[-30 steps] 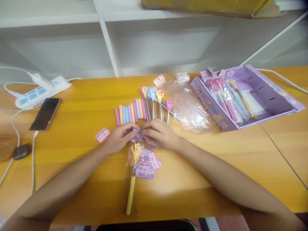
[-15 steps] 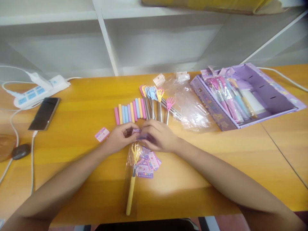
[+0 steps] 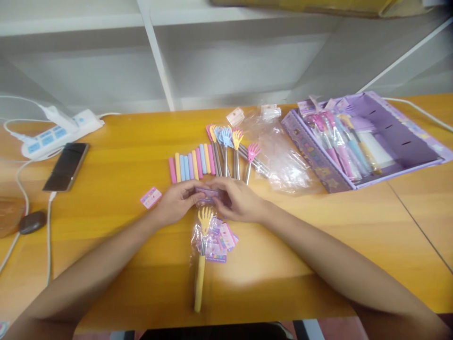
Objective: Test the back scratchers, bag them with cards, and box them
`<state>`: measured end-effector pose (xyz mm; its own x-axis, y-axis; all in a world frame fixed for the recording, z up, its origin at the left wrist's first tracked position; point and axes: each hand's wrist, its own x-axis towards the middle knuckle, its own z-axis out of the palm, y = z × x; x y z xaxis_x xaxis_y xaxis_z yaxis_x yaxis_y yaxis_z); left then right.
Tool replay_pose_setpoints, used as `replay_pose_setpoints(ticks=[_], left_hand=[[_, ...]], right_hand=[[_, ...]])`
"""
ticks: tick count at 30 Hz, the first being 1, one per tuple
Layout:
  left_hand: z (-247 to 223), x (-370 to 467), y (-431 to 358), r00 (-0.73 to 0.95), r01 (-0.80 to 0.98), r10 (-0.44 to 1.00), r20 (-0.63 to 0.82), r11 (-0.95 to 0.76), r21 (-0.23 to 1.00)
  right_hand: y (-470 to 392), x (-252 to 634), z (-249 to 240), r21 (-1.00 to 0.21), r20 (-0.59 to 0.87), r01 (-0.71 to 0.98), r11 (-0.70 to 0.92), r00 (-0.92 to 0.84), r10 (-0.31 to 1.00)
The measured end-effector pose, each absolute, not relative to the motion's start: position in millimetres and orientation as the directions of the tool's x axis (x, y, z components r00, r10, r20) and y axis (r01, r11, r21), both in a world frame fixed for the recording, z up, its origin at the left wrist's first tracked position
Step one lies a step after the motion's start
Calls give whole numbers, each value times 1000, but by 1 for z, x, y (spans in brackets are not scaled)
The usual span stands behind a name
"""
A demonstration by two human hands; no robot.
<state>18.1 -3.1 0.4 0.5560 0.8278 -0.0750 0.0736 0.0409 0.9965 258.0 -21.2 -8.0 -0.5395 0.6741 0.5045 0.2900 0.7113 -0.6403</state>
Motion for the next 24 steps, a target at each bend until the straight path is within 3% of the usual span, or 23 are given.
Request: replay_pose_setpoints(ticks=[6,11,16,21,24], left_hand=[[0,14,-2,585,127,810,-40,-43,991],[-1,13,-3,578,37,816,-24,3,999],[5,15,-5,622,168,776,-102,-4,986],[12,15,-7,624,131,762,-173,117,985],[9,13,-4,643,36,754,-133,144,989]], right_hand=[[-22,263,-14,-662,449,335,671,-540,712],[-23,261,-16,-658,536,349,667,-405,741],[-24,257,-15,-637,621,378,672,-264,738],[-26,257,-16,-702,552,381,602,-242,798],[-27,257,4,-702,445,524,482,-206,872]])
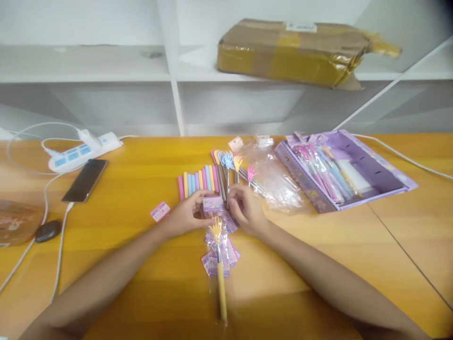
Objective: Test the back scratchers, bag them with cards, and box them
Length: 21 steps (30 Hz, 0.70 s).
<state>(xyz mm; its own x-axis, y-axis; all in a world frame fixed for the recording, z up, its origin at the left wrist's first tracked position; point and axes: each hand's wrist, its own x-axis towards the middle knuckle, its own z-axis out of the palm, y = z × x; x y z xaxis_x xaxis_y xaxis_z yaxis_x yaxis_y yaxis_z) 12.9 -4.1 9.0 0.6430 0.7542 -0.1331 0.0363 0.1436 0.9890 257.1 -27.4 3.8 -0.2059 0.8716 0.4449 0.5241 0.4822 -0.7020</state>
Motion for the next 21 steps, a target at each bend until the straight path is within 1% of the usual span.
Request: replay_pose_setpoints(ticks=[2,3,4,5,7,8,9,10,11,13,14,16,19,21], left_hand=[[6,11,-2,640,-12,762,-103,144,990],[5,11,-1,638,-35,765,-89,145,989],[4,10,-1,634,-61,770,-74,145,988],[3,10,0,627,-85,777,-57,140,986],[1,10,1,596,-116,802,-32,125,985],[0,10,2,577,-115,816,-35,124,986],[-1,10,3,557,-104,829,-51,130,986],[-1,10,4,540,-90,838,-72,143,986],[-1,9,5,527,-79,845,-92,157,984],[0,8,7,521,-76,847,-110,174,982],[1,8,7,523,-83,845,-107,175,981],[2,7,7,533,-98,841,-99,177,979],[2,8,6,546,-135,834,-86,189,973],[0,9,7,546,-218,836,-52,202,955]], right_hand=[[-32,257,27,-625,305,690,364,-213,928],[-37,256,39,-588,216,746,312,-227,950],[-43,255,51,-582,122,764,280,-259,958],[-51,254,60,-610,27,752,251,-297,954],[-70,251,72,-734,-142,657,173,-397,907],[-80,248,73,-802,-210,589,100,-434,876],[-91,245,73,-859,-272,512,1,-459,846],[-100,242,70,-892,-345,434,-127,-471,812],[-108,239,66,-893,-428,355,-276,-480,766],[-119,231,56,-827,-547,205,-524,-506,667],[-123,226,50,-791,-571,138,-597,-516,638],[-127,216,39,-770,-556,26,-638,-519,650],[-128,209,34,-800,-493,-56,-597,-505,708],[-126,222,46,-838,-458,-36,-545,-499,736]])
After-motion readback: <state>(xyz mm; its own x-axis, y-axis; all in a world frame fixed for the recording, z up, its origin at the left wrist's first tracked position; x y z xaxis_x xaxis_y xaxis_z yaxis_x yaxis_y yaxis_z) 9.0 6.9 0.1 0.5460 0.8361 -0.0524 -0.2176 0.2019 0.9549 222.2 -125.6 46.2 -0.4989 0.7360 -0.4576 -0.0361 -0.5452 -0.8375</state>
